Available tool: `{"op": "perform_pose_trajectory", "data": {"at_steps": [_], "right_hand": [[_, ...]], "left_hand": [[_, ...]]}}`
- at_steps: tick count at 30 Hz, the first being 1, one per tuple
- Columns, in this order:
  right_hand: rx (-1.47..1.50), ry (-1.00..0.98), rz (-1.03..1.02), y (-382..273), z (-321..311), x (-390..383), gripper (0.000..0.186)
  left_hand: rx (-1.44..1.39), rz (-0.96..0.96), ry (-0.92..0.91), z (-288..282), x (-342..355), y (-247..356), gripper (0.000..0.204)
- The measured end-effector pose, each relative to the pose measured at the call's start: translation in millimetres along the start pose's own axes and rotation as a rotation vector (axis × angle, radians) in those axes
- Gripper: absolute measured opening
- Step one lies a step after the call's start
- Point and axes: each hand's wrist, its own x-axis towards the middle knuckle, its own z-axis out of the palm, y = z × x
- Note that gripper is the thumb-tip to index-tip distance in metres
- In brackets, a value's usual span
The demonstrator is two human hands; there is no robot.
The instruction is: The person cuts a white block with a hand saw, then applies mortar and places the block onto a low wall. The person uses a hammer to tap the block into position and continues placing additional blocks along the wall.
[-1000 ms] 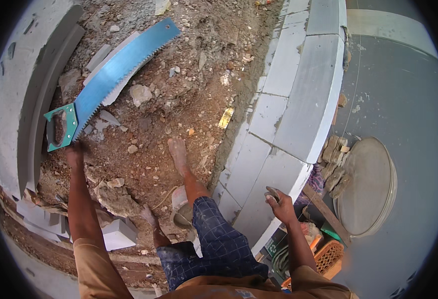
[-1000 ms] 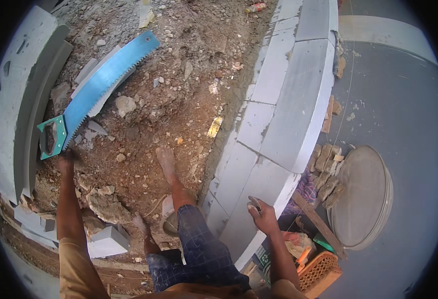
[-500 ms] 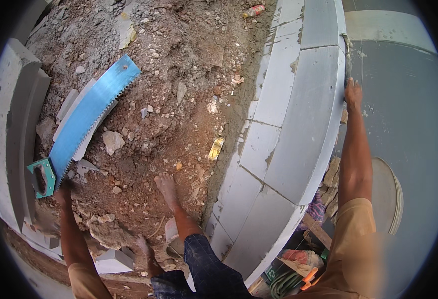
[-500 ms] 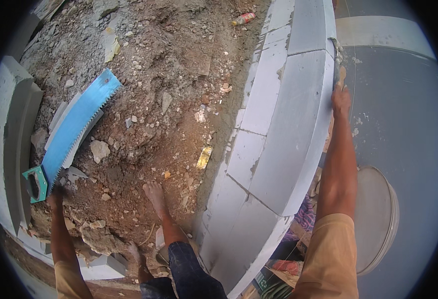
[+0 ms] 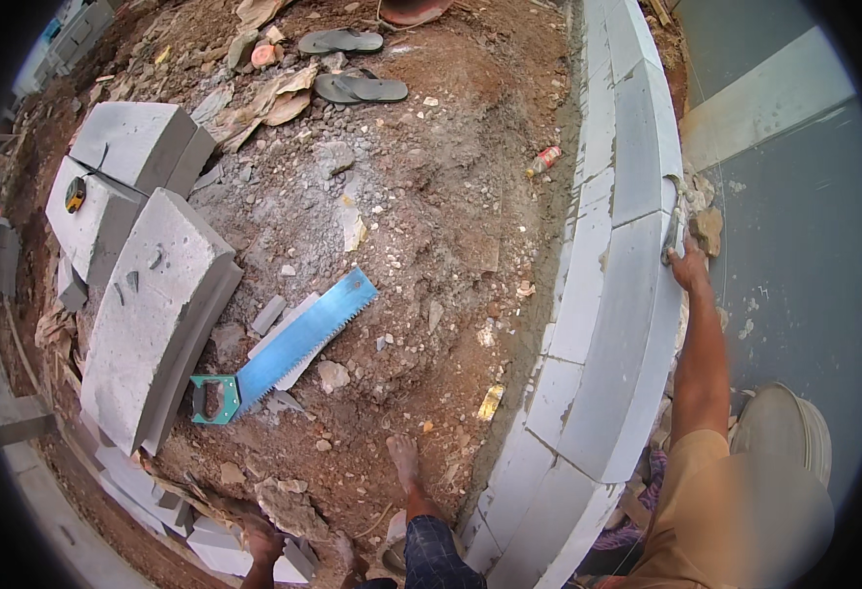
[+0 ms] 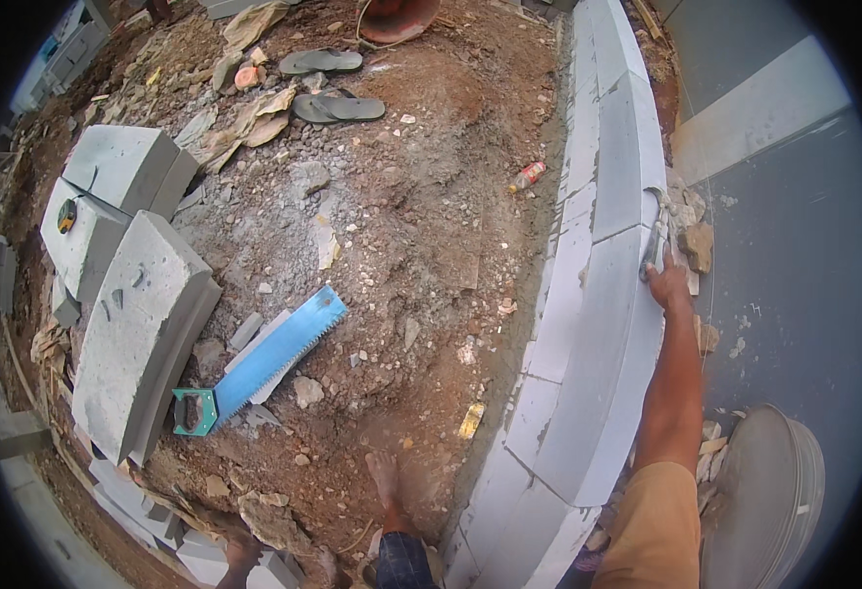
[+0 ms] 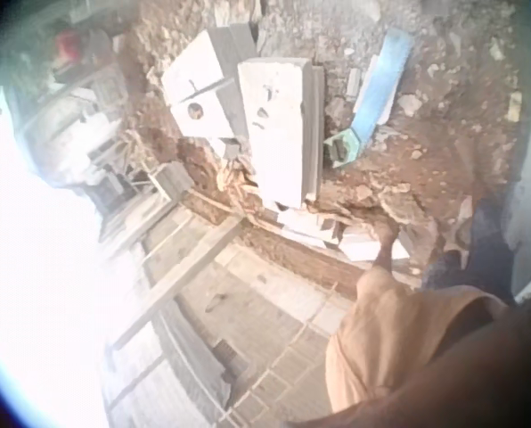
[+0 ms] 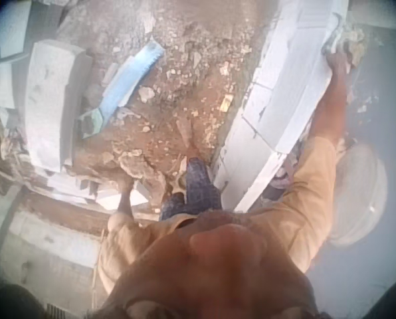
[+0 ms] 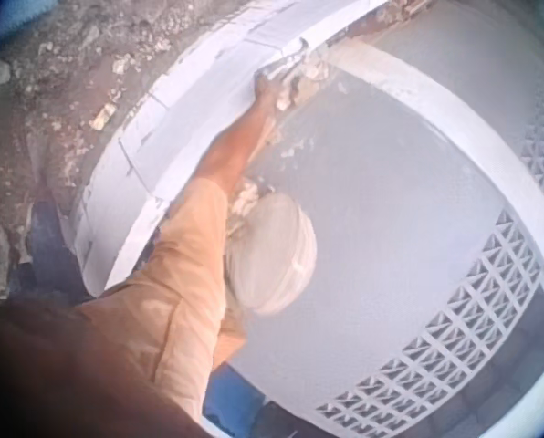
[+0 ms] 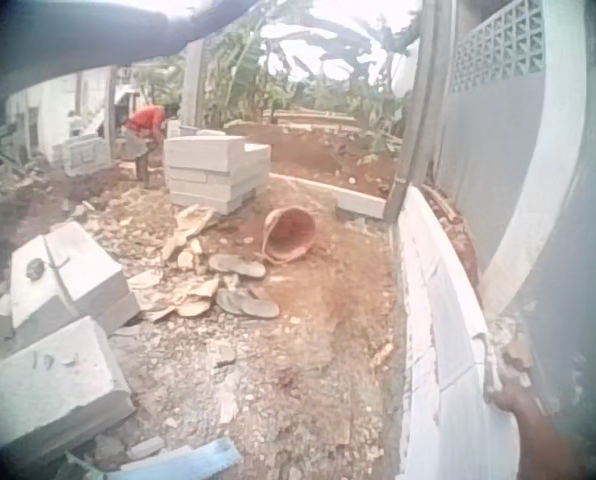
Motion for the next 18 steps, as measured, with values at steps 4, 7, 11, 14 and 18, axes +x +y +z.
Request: {"op": "perform_pose_trajectory", "data": {"at_steps": [4, 7, 11, 14, 18], "right_hand": [[0.257, 0.039, 0.023, -21, 6, -11, 0.059], [0.095, 0.141, 0.059, -29, 17, -4, 0.058], [0.293, 0.060, 0.306, -24, 19, 17, 0.053], [0.711, 0.110, 0.401, -29, 2, 6, 0.036], [1.762, -0.027, 0.442, -60, -33, -112, 0.028]], "left_hand": [[-0.154, 0.034, -0.075, 1, -50, -17, 0.023], [-0.242, 0.016, -0.135, 5, -68, -24, 0.022], [-0.346, -0.011, -0.190, 11, -89, -34, 0.021], [-0.503, -0.046, -0.251, 24, -100, -50, 0.020], [-0.699, 0.051, -0.341, 49, -95, -73, 0.019]]}}
